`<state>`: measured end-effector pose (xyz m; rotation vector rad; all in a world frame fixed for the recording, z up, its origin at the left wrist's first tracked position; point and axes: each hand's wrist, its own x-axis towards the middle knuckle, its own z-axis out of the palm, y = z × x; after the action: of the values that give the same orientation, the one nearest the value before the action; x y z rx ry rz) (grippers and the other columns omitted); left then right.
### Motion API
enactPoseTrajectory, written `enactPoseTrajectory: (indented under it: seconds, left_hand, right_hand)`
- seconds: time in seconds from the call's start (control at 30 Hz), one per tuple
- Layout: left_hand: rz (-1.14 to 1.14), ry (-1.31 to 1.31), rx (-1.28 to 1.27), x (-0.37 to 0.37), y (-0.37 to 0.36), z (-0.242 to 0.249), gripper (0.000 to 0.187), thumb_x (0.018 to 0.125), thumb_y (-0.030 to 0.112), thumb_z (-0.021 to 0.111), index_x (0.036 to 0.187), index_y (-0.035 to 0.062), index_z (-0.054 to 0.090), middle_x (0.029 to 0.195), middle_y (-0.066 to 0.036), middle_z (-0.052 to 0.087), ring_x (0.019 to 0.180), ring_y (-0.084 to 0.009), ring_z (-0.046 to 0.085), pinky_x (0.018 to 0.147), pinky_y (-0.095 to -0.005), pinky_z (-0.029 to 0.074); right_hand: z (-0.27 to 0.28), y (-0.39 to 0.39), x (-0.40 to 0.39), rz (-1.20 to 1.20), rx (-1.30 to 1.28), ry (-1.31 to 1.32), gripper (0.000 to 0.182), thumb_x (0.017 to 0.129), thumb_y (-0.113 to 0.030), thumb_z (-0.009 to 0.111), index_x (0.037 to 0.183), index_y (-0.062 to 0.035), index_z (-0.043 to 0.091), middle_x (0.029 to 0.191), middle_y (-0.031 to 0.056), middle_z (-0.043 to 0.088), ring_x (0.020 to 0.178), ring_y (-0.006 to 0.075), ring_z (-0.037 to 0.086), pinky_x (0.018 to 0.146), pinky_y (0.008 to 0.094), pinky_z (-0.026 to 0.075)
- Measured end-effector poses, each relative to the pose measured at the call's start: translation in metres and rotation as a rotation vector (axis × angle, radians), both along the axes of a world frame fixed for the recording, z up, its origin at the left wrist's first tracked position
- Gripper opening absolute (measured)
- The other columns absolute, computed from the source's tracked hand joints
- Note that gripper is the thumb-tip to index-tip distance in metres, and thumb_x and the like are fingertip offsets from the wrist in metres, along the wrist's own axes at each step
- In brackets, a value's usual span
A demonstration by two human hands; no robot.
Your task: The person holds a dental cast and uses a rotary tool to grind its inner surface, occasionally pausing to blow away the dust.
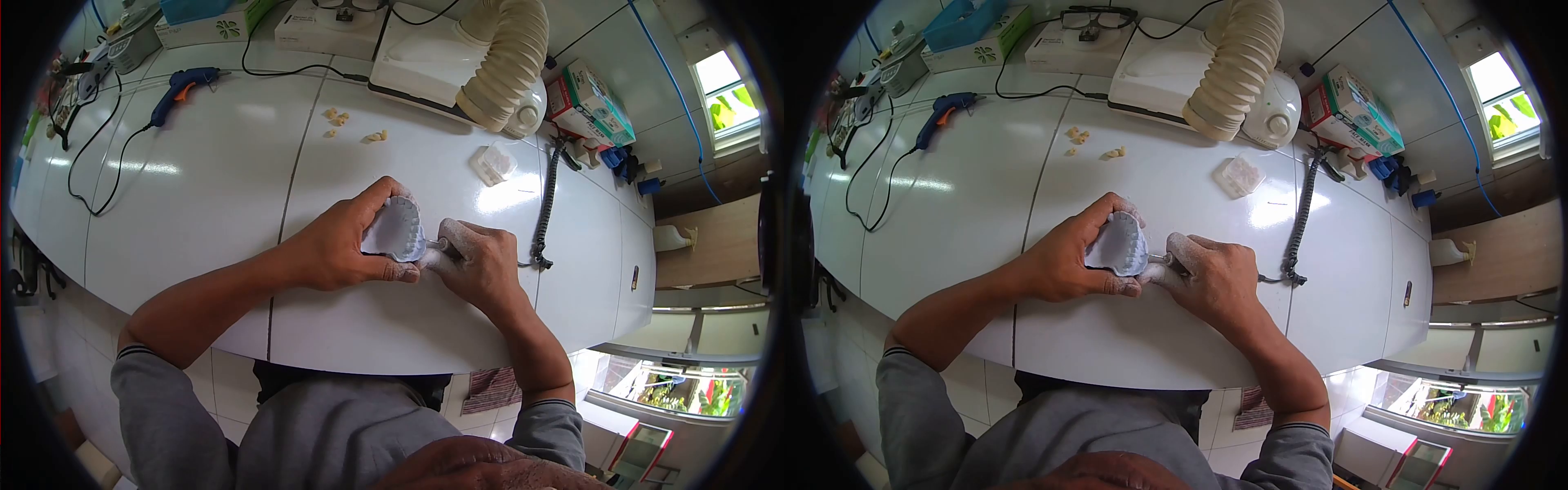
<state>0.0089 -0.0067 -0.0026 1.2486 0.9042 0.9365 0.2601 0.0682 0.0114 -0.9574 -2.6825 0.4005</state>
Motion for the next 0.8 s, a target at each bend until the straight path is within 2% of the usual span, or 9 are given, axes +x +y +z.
enactPoseTrajectory:
  seconds: [0.57, 0.67, 0.8]
  left_hand:
    - [0.008, 0.014, 0.012, 0.0004, -0.0006, -0.0018, 0.069, 0.088, 0.013, 0.094, 0.138, 0.0114, 0.047, 0.123, -0.003, 0.063, 0.119, -0.0118, 0.06, 0.108, -0.0314, 0.046]
    - [0.038, -0.012, 0.035, 0.0022, -0.0016, -0.0004, 0.065, 0.089, 0.02, 0.094, 0.133, 0.0065, 0.048, 0.112, -0.008, 0.07, 0.111, -0.0139, 0.063, 0.105, -0.0308, 0.046]
    - [0.031, -0.007, 0.002, 0.0017, -0.0013, -0.001, 0.066, 0.088, 0.018, 0.094, 0.134, 0.0078, 0.048, 0.115, -0.006, 0.068, 0.113, -0.0131, 0.062, 0.105, -0.0308, 0.046]
  right_hand:
    - [0.0013, -0.0011, -0.0011, -0.017, -0.011, 0.003, 0.04, 0.081, -0.046, 0.091, 0.087, -0.0116, 0.07, 0.075, 0.0068, 0.073, 0.061, 0.0314, 0.071, 0.055, 0.043, 0.052]
    - [0.0017, -0.0009, -0.0017, -0.005, -0.003, 0.015, 0.04, 0.081, -0.045, 0.091, 0.088, -0.0117, 0.07, 0.075, 0.0066, 0.073, 0.062, 0.0313, 0.072, 0.055, 0.0433, 0.053]
    - [0.0028, -0.0007, -0.0015, -0.002, -0.008, 0.007, 0.04, 0.082, -0.045, 0.09, 0.088, -0.0118, 0.069, 0.075, 0.0063, 0.072, 0.062, 0.0314, 0.072, 0.055, 0.0433, 0.053]
